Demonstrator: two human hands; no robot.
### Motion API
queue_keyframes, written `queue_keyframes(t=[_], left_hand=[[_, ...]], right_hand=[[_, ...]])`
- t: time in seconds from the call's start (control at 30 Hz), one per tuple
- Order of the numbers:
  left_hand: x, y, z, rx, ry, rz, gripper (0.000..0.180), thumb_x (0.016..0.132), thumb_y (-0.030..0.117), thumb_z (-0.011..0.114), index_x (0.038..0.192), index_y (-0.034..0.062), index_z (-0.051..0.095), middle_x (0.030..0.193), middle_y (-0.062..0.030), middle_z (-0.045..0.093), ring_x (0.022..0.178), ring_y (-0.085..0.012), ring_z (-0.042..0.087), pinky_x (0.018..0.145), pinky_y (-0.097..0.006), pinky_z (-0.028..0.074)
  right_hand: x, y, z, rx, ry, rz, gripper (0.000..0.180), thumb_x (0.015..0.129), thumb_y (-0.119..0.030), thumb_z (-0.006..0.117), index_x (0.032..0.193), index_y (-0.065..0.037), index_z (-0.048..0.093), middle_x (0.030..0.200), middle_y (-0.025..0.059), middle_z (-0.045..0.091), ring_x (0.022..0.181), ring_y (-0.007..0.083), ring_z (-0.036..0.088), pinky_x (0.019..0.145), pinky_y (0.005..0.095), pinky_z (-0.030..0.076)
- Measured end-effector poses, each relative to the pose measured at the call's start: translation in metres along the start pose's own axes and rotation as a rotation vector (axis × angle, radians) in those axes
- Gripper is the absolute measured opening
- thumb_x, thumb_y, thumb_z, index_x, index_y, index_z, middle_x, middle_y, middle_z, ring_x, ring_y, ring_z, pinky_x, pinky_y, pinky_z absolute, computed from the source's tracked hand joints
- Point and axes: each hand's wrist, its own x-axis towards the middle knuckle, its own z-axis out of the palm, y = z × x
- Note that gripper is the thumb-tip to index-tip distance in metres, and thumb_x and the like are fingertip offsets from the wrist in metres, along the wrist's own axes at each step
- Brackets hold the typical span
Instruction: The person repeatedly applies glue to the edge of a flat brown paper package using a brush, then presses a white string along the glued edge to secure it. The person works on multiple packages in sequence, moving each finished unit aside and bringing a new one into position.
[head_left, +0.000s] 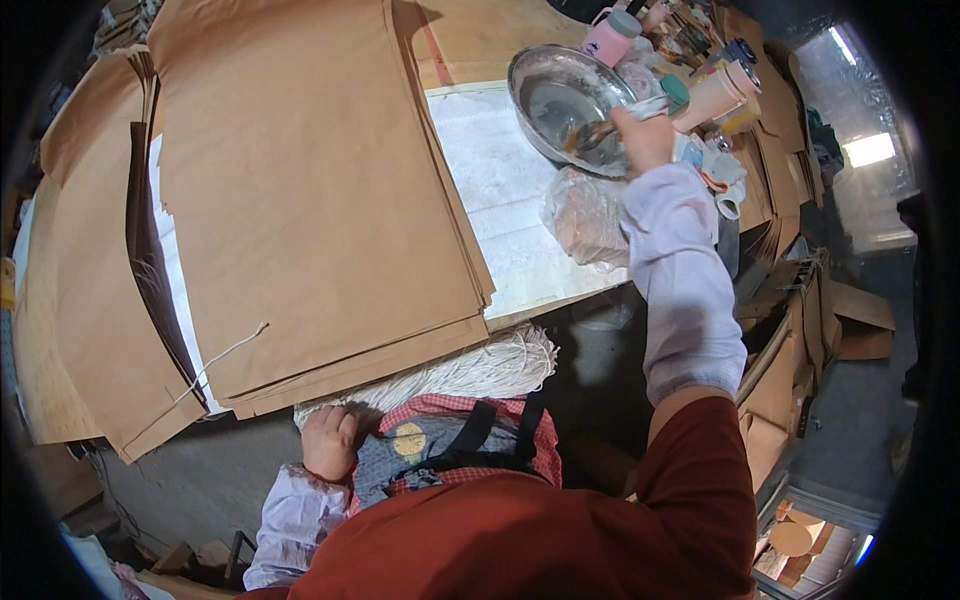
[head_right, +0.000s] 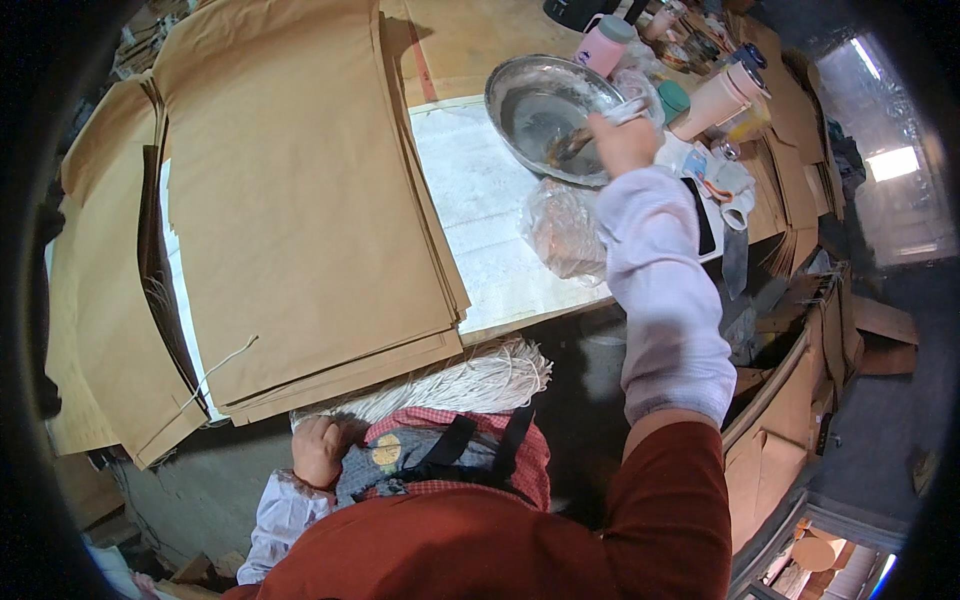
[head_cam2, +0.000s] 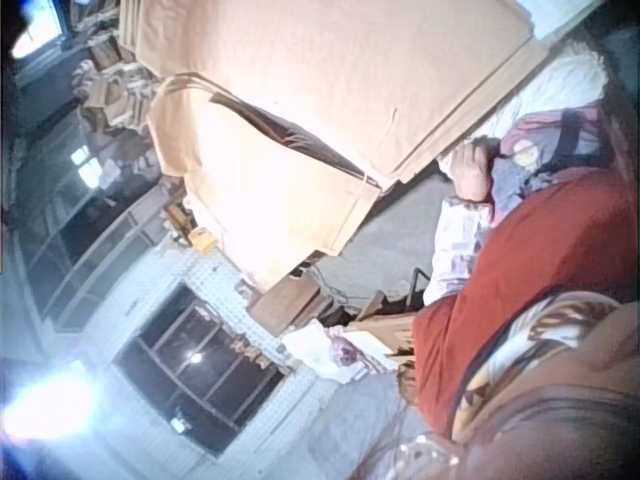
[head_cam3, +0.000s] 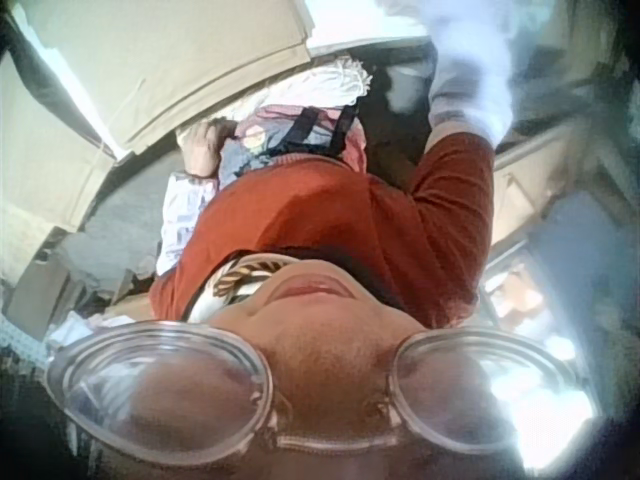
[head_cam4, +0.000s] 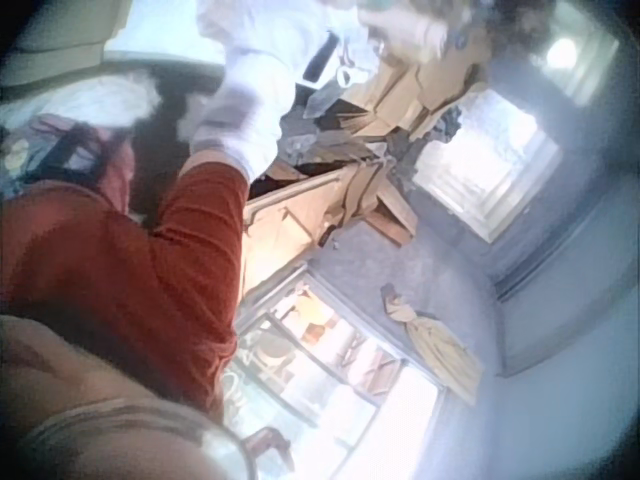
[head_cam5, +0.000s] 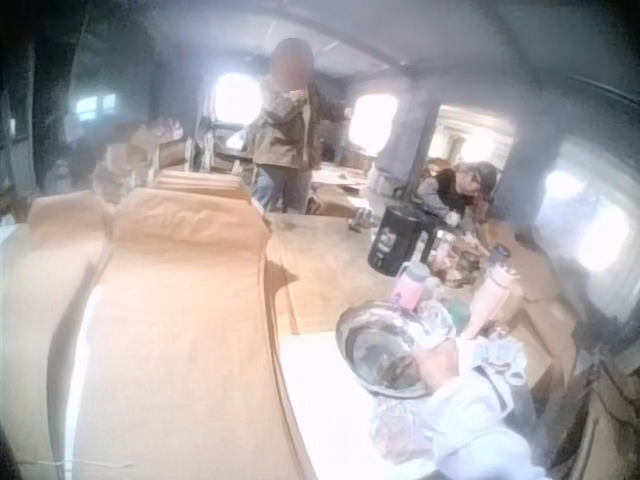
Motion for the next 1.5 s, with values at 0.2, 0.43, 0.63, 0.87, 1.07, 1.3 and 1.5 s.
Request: queue_keyframes(t=[0.2,0.43,0.63,0.87,1.07,1.3,1.5], left_hand=[[-0.006,-0.007,0.009,-0.018,0.018,-0.090,0.014,0.073,0.013,0.068,0.084,0.0055,0.066,0.076,-0.0105,0.062,0.071,-0.0325,0.061,0.066,-0.042,0.049],[-0.013,0.002,-0.016,-0.027,0.108,-0.009,0.020,0.073,0.012,0.068,0.091,0.0052,0.070,0.079,-0.0103,0.065,0.074,-0.0290,0.063,0.065,-0.041,0.049],[-0.026,0.010,-0.069,0.014,-0.022,-0.171,0.006,0.070,0.009,0.064,0.073,0.0060,0.060,0.073,-0.0112,0.057,0.070,-0.0300,0.058,0.062,-0.041,0.047],[0.026,-0.062,-0.128,0.422,0.648,-0.240,0.022,0.086,0.023,0.065,0.092,0.0037,0.059,0.089,-0.0152,0.065,0.083,-0.0359,0.061,0.073,-0.044,0.048],[-0.055,-0.033,-0.115,-0.011,-0.635,-0.367,0.042,0.087,0.045,0.062,0.080,0.0040,0.070,0.074,-0.0173,0.067,0.074,-0.0351,0.067,0.068,-0.045,0.053],[-0.027,-0.016,0.011,-0.108,0.108,-0.029,0.017,0.073,0.010,0.059,0.088,0.0034,0.063,0.077,-0.0075,0.058,0.075,-0.0248,0.061,0.067,-0.037,0.052],[-0.046,-0.010,-0.014,-0.030,0.143,-0.095,0.014,0.073,0.010,0.059,0.085,0.0053,0.062,0.067,-0.0060,0.057,0.065,-0.0245,0.062,0.057,-0.036,0.051]], right_hand=[[-0.003,-0.022,-0.038,0.340,-0.042,0.153,0.024,0.075,-0.019,0.080,0.074,0.001,0.067,0.066,0.0049,0.065,0.051,0.0111,0.054,0.047,0.0274,0.040],[0.010,-0.008,-0.021,-0.506,-0.078,0.087,0.055,0.082,-0.051,0.068,0.088,0.004,0.069,0.076,0.0151,0.068,0.072,0.0271,0.065,0.066,0.0376,0.050],[-0.021,-0.079,-0.052,0.292,-0.032,0.099,0.029,0.085,-0.028,0.074,0.090,0.000,0.065,0.079,0.0054,0.063,0.065,0.0133,0.058,0.053,0.0286,0.044],[-0.211,-0.161,-0.012,0.898,-0.290,0.016,0.018,0.092,-0.011,0.066,0.102,0.004,0.062,0.080,0.0043,0.061,0.059,0.0066,0.053,0.051,0.0192,0.041],[-0.269,-0.226,0.008,0.776,-0.561,-0.143,0.023,0.089,-0.009,0.068,0.109,0.002,0.066,0.086,0.0046,0.065,0.069,0.0079,0.056,0.063,0.0194,0.045],[-0.283,-0.261,0.047,0.350,-0.852,-0.398,0.021,0.079,-0.005,0.074,0.098,0.003,0.070,0.083,0.0104,0.067,0.072,0.0164,0.062,0.065,0.0263,0.048],[-0.290,-0.272,0.062,0.373,-0.902,-0.524,0.018,0.078,-0.004,0.075,0.094,0.003,0.070,0.079,0.0100,0.067,0.064,0.0160,0.060,0.059,0.0277,0.047]])
